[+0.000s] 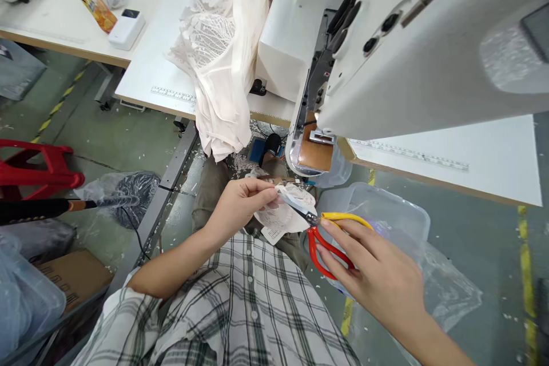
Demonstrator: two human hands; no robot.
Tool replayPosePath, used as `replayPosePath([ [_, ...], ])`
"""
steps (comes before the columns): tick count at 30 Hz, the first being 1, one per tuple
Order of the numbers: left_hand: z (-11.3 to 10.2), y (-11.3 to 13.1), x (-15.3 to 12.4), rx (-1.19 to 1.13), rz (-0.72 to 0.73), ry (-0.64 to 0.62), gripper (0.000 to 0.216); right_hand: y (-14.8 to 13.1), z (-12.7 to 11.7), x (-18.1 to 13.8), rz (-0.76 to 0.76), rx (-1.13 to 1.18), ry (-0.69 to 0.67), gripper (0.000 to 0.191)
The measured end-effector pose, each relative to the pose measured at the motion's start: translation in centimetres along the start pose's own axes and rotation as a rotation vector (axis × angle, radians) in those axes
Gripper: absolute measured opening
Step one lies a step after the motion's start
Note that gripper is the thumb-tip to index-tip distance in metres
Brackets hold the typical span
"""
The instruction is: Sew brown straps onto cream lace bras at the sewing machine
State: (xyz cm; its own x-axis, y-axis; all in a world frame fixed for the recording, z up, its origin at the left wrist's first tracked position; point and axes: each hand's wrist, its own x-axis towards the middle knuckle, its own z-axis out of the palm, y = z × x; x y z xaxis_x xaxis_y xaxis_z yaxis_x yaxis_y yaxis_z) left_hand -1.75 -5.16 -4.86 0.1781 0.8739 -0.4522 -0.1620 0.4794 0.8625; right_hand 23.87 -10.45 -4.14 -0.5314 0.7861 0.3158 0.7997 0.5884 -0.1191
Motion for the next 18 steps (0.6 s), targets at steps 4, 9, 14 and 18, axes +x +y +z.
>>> replayPosePath([
  [4,0.3,0.2,-0.4,0.009,-0.004,0.002,0.02,0.0,-0.3,0.4,-0.032,-0.061,-0.014,0.033],
  [9,0.3,0.3,-0.5,-0.017,0.004,0.014,0.018,0.0,-0.7,1.0,-0.058,-0.075,-0.034,0.032],
  [14,0.3,0.4,-0.5,-0.021,-0.005,0.009,0.018,0.0,-1.0,1.2,-0.073,-0.085,-0.021,0.029],
  [18,0.4,0.4,-0.5,-0.024,-0.004,0.006,0.018,-0.1,-1.2,1.2,-0.061,-0.086,-0.019,0.029],
])
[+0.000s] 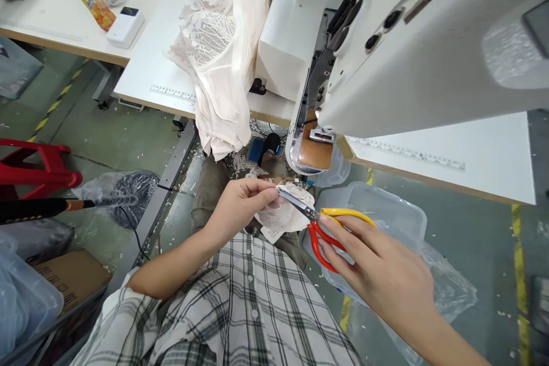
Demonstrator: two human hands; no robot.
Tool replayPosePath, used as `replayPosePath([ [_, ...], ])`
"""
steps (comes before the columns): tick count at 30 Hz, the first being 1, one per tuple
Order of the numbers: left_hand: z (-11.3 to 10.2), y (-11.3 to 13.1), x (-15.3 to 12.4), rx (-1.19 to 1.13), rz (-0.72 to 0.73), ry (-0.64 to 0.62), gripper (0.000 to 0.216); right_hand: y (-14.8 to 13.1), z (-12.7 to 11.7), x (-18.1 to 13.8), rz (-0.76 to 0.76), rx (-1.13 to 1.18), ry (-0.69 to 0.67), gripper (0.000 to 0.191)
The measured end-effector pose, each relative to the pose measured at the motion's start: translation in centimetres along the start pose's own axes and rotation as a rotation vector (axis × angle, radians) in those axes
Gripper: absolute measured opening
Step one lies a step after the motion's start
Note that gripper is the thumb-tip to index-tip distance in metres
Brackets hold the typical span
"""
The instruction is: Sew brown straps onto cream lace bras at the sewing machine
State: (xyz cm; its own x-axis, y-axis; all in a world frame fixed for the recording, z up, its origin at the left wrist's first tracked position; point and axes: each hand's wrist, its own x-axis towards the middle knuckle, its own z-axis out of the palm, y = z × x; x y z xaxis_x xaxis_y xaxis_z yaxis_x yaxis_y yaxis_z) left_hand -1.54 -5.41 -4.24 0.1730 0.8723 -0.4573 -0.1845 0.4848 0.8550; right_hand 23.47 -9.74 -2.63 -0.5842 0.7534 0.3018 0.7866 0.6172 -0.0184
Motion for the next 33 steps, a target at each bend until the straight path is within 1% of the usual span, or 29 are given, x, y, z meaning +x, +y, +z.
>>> replayPosePath([
  [4,-0.04,-0.03,-0.01,-0.011,-0.005,0.0,0.018,-0.08,-0.08,0.13,0.004,-0.008,0.015,0.03],
  [12,-0.09,-0.12,0.0,0.015,-0.001,0.008,0.018,0.05,-0.25,-0.04,0.017,-0.012,-0.04,0.029],
  [19,-0.08,-0.22,0.1,0.088,0.016,0.033,0.018,-0.05,-0.58,0.28,-0.022,-0.06,-0.062,0.03],
  [23,-0.06,-0.15,0.15,0.134,0.025,0.04,0.017,0.16,-0.88,0.16,-0.041,-0.103,-0.09,0.034],
  [26,-0.05,-0.18,0.25,0.161,0.036,0.044,0.018,0.36,-0.91,0.04,-0.052,-0.117,-0.127,0.041],
  [29,-0.08,-0.24,0.36,0.172,0.036,0.054,0.019,0.45,-0.75,-0.02,-0.068,-0.129,-0.126,0.047],
  [33,-0.21,-0.24,0.44,0.181,0.022,0.052,0.021,0.41,-0.46,-0.01,-0.099,-0.145,-0.117,0.049],
])
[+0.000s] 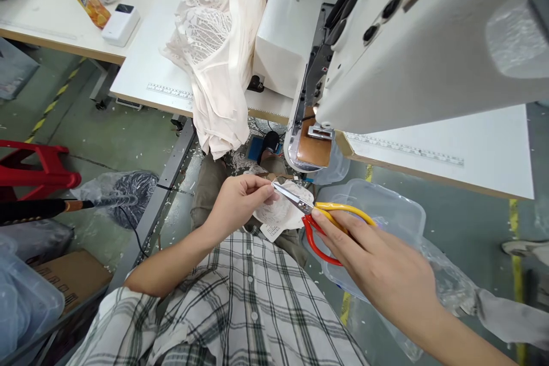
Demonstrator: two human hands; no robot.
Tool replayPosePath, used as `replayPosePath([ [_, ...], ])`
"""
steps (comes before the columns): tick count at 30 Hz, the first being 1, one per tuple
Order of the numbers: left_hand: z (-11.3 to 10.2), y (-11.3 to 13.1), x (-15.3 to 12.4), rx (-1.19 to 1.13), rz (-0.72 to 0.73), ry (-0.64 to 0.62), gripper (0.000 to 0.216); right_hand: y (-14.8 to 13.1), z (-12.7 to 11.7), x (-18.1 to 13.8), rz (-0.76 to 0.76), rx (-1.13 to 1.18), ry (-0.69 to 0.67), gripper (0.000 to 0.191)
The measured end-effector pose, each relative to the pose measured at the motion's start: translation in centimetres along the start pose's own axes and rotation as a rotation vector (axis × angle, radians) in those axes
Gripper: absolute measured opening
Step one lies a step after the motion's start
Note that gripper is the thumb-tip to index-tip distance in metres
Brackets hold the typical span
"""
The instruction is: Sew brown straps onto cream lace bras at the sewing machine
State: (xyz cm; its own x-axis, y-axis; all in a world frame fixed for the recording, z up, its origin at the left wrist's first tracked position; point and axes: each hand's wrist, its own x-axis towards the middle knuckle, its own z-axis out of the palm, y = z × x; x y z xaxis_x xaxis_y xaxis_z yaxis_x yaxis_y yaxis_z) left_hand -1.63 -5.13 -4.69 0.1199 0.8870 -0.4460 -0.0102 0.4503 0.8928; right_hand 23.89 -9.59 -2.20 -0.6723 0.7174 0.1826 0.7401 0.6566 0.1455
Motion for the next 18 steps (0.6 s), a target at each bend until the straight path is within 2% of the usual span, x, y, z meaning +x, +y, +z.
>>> replayPosePath([
  [5,-0.2,-0.1,0.2,0.029,-0.012,0.005,0.022,-0.1,0.3,0.1,-0.017,0.004,0.0,0.049],
  [8,-0.3,-0.2,0.5,-0.011,-0.035,-0.006,0.023,-0.2,0.8,0.1,0.029,0.061,0.017,0.04],
  [15,-0.6,-0.7,0.7,-0.098,-0.006,-0.045,0.024,-0.2,2.3,-0.7,0.307,0.389,0.127,0.026],
  [18,-0.7,-0.6,0.4,-0.14,0.006,-0.042,0.022,-0.1,2.3,-1.8,0.426,0.488,0.114,0.025],
])
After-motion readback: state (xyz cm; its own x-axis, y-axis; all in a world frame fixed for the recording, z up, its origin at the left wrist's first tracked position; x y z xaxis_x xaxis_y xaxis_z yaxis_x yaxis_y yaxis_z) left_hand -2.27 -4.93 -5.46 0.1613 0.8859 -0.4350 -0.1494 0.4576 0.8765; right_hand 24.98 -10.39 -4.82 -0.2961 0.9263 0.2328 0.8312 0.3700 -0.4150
